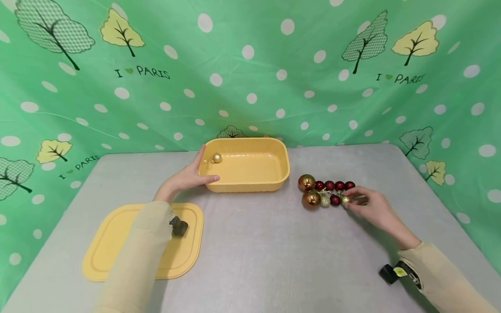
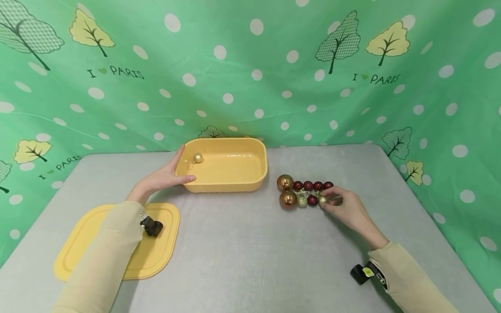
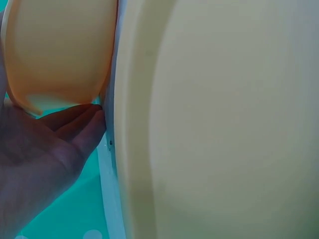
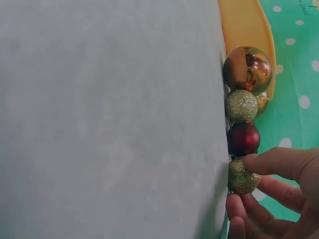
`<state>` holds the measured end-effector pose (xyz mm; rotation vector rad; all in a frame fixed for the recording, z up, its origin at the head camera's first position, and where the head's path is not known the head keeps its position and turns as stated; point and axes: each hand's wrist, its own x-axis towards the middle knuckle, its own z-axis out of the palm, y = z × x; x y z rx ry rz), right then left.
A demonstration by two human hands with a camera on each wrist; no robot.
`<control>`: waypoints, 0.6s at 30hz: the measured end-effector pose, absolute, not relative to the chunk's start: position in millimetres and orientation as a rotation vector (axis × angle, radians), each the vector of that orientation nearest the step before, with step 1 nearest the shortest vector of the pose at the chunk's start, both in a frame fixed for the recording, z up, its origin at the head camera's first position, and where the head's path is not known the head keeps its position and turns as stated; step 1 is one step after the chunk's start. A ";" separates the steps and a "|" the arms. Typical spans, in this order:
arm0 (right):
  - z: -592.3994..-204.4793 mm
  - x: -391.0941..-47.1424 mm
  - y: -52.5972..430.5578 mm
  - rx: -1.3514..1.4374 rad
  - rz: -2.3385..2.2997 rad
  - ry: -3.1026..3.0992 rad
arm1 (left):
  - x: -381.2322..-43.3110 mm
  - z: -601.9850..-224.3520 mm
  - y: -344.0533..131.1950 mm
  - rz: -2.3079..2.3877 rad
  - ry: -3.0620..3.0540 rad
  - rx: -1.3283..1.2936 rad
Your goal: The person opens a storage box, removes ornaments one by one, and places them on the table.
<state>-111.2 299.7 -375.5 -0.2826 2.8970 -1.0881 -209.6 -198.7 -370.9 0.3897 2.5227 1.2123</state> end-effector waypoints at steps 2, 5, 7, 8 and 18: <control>-374.9 -112.4 299.4 -0.290 -1.103 2.881 | -209.5 -370.6 -198.6 1.222 2.520 0.391; -373.8 -112.4 299.8 -0.291 -1.125 2.861 | -208.9 -370.9 -198.7 1.229 2.514 0.388; -372.4 -112.6 301.0 -0.285 -1.138 2.852 | -208.8 -371.1 -198.6 1.231 2.512 0.387; -371.2 -112.8 301.3 -0.277 -1.143 2.850 | -208.9 -371.4 -198.5 1.230 2.511 0.388; -353.4 -117.4 293.4 -0.261 -1.173 2.880 | -208.5 -369.6 -198.3 1.235 2.508 0.379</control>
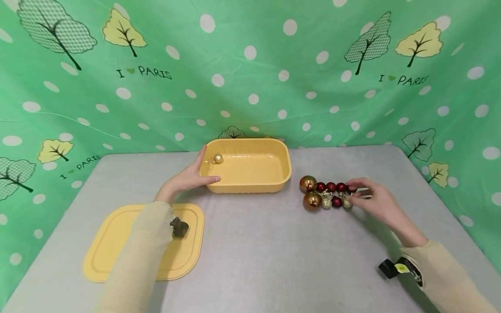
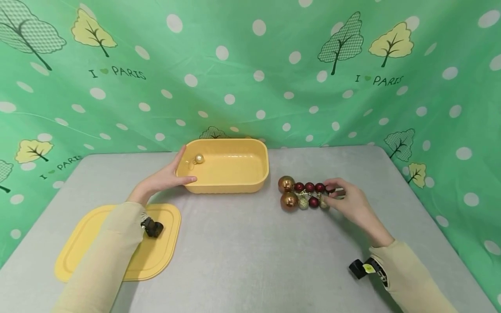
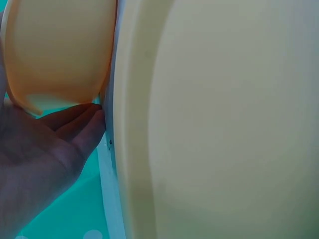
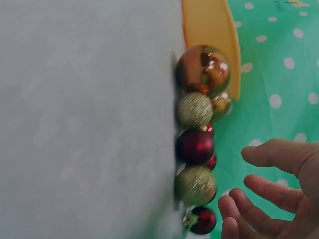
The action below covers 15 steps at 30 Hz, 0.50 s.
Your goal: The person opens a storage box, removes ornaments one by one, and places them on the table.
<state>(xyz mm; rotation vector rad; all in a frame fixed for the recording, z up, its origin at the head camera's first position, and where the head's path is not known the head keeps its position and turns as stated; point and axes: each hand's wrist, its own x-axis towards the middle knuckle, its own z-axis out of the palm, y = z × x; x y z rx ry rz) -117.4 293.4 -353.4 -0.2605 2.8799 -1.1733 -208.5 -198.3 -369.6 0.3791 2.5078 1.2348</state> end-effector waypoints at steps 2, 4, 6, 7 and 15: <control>-349.6 -118.7 288.3 -0.260 -1.171 2.881 | -208.9 -369.7 -197.9 1.236 2.504 0.382; -346.3 -120.5 281.8 -0.272 -1.191 2.871 | -209.4 -370.5 -197.5 1.235 2.503 0.387; -343.0 -122.8 273.7 -0.300 -1.219 2.862 | -209.7 -371.0 -197.7 1.235 2.503 0.390; -341.7 -124.3 269.0 -0.324 -1.235 2.859 | -209.7 -371.2 -197.8 1.234 2.504 0.391; -336.9 -136.7 226.7 -0.530 -1.313 2.790 | -210.3 -372.7 -198.9 1.225 2.514 0.388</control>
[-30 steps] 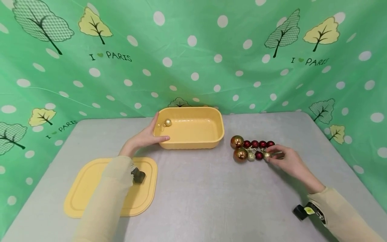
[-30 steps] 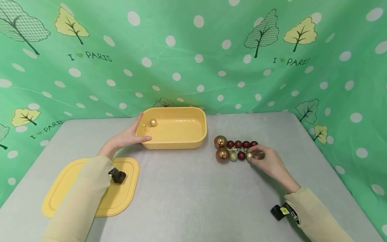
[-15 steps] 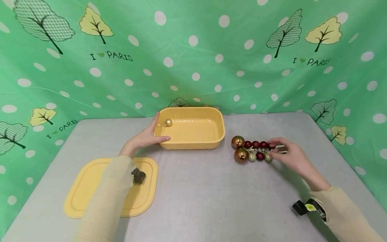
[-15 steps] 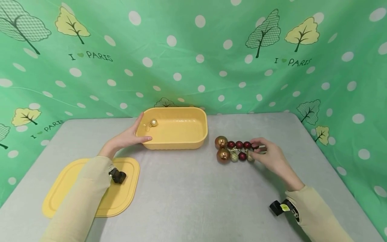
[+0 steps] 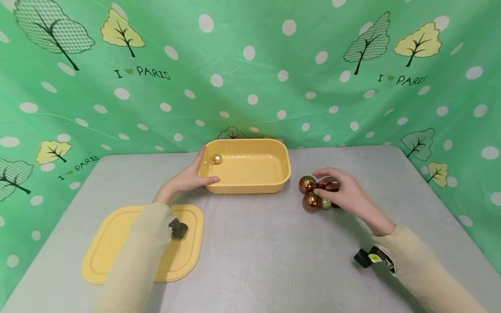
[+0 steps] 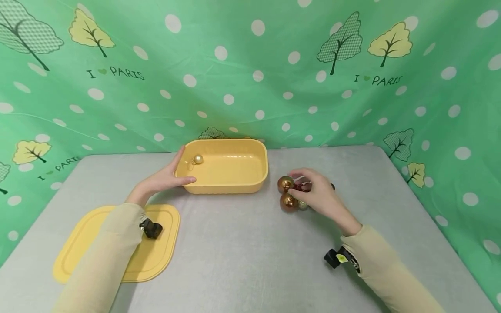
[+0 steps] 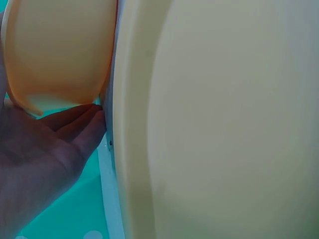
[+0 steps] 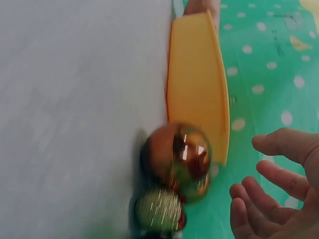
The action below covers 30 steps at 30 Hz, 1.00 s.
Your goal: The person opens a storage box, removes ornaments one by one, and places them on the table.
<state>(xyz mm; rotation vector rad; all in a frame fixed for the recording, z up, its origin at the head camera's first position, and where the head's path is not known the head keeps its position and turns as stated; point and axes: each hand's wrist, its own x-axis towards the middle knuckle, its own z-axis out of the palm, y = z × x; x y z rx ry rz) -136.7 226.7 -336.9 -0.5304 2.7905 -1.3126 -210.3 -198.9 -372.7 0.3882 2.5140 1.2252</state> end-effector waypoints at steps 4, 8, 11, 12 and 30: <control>-333.6 -141.8 208.7 -0.568 -1.338 2.744 | -210.8 -372.8 -199.3 1.227 2.514 0.391; -328.6 -148.3 194.3 -0.634 -1.323 2.714 | -211.1 -372.6 -199.4 1.223 2.513 0.394; -324.2 -154.2 184.9 -0.695 -1.302 2.686 | -210.8 -372.3 -199.6 1.220 2.515 0.392; -322.8 -156.1 182.0 -0.715 -1.288 2.683 | -210.6 -372.0 -199.6 1.219 2.517 0.392; -326.6 -200.9 128.8 -1.067 -1.233 2.533 | -208.2 -370.7 -198.5 1.255 2.506 0.393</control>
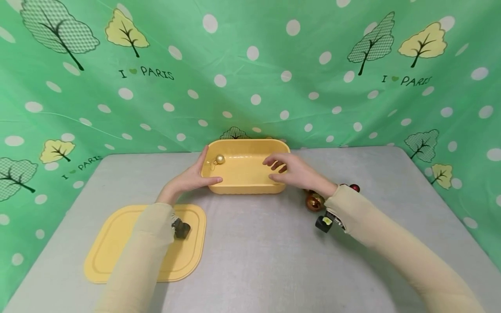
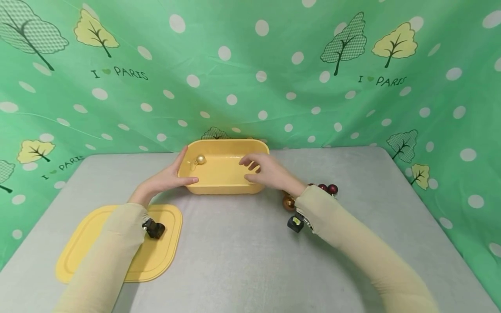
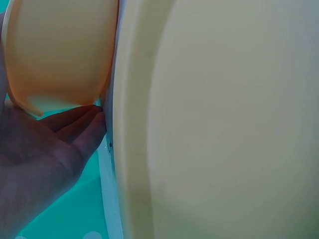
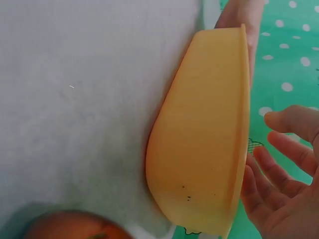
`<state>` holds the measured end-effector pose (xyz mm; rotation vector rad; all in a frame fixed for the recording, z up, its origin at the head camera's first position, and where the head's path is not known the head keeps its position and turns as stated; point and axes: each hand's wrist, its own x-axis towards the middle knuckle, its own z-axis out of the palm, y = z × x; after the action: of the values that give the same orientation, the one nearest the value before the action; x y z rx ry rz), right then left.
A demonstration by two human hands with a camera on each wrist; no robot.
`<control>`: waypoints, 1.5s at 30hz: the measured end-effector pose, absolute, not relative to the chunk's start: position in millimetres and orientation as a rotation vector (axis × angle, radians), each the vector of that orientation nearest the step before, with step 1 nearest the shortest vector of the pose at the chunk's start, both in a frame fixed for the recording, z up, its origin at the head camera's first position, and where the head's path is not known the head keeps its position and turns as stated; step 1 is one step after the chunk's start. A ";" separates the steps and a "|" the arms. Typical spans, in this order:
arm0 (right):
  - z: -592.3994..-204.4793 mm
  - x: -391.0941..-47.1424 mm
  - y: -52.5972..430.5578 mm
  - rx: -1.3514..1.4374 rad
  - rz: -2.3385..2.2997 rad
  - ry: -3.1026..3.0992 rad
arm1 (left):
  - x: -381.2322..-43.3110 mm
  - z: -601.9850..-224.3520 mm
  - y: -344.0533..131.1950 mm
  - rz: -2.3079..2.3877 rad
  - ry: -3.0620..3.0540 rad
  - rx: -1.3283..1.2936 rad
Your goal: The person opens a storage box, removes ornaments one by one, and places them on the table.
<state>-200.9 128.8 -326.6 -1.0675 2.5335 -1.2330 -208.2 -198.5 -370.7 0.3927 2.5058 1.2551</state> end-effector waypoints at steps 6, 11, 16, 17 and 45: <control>-328.0 -215.5 111.6 -1.062 -1.185 2.513 | -209.1 -372.8 -198.5 1.234 2.529 0.387; -330.1 -223.4 92.9 -1.082 -1.154 2.503 | -210.4 -372.2 -199.1 1.223 2.542 0.391; -337.8 -229.5 73.1 -1.065 -1.145 2.481 | -210.7 -371.1 -198.9 1.212 2.546 0.385; -339.9 -230.5 69.1 -1.068 -1.133 2.479 | -210.4 -370.8 -199.0 1.213 2.545 0.380; -357.8 -255.9 7.3 -1.113 -0.974 2.509 | -208.0 -371.8 -198.5 1.236 2.528 0.381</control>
<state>-255.9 7.3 -357.8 -1.1129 2.5094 -0.9743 -208.0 -198.5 -371.8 0.3812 2.5281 1.2365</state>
